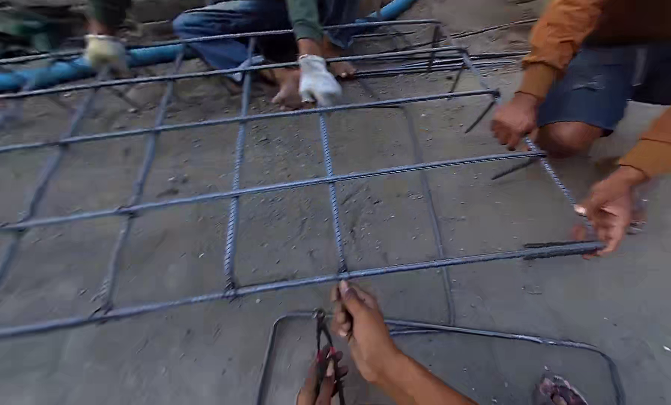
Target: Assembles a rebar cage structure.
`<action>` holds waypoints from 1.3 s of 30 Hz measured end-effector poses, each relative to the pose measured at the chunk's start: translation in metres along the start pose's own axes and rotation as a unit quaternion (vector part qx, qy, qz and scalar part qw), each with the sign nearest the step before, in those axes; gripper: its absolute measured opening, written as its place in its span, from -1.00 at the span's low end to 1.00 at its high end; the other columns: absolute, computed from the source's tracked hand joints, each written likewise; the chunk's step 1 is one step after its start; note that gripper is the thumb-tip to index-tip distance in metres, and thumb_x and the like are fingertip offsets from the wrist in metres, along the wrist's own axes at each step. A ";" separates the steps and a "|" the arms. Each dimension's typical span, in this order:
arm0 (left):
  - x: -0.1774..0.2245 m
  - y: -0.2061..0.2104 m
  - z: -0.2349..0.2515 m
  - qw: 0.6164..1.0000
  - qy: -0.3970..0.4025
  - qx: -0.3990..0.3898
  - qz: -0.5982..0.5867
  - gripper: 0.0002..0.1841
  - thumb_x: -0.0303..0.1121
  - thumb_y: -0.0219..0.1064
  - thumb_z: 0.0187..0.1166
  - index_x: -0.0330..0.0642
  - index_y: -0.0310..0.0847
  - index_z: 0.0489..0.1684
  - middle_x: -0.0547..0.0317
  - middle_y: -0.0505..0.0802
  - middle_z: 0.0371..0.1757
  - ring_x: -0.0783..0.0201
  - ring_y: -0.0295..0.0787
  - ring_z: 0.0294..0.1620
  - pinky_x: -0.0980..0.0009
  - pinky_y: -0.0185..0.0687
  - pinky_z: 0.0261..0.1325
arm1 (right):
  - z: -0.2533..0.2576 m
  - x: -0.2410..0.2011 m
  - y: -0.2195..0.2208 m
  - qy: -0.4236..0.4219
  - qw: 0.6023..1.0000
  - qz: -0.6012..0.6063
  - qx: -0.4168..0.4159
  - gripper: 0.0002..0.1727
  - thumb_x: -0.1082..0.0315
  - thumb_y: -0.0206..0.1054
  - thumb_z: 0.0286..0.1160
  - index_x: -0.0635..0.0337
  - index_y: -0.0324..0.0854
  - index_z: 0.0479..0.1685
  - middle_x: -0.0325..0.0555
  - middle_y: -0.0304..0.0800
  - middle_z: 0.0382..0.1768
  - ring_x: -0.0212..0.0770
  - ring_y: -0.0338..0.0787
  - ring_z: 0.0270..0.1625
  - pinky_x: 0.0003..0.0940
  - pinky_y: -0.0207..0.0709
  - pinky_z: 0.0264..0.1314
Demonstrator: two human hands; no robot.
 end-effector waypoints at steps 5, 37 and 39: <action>0.022 -0.018 0.007 0.997 0.074 -0.002 -0.031 -0.51 -0.56 -0.07 0.62 -0.53 0.37 0.53 0.00 0.84 0.24 0.33 0.88 0.04 0.35 0.81 0.15 | 0.014 0.021 -0.012 0.006 0.998 0.034 -0.058 -0.63 0.31 -0.14 0.88 0.17 0.61 -0.12 -0.43 0.55 -0.62 -0.56 0.49 -0.61 -0.65 0.44 -0.47; 0.073 -0.005 0.012 0.989 0.033 -0.146 0.011 -0.64 -0.39 0.01 0.75 -0.28 0.45 0.42 0.41 0.64 -0.38 0.52 0.56 -0.47 0.58 0.55 -0.34 | 0.006 0.022 -0.055 -0.072 0.900 -0.427 -0.048 -0.53 0.23 -0.18 0.86 0.18 0.69 -0.15 -0.41 0.76 -0.50 -0.61 0.72 -0.45 -0.64 0.64 -0.27; 0.068 0.005 0.011 0.932 0.162 0.030 0.324 -0.62 -0.48 0.16 0.66 -0.45 0.53 0.39 -0.03 0.71 -0.22 0.14 0.72 -0.34 0.28 0.72 -0.21 | 0.008 0.022 -0.057 -0.041 0.915 -0.398 -0.053 -0.49 0.22 -0.23 0.86 0.24 0.69 0.07 -0.30 0.87 -0.32 -0.48 0.83 -0.27 -0.52 0.71 -0.11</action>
Point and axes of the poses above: each hand's wrist, its own z-axis towards the middle knuckle, its own y-axis out of the palm, x = y × z, the point moved 2 cm from there along z, towards the middle knuckle
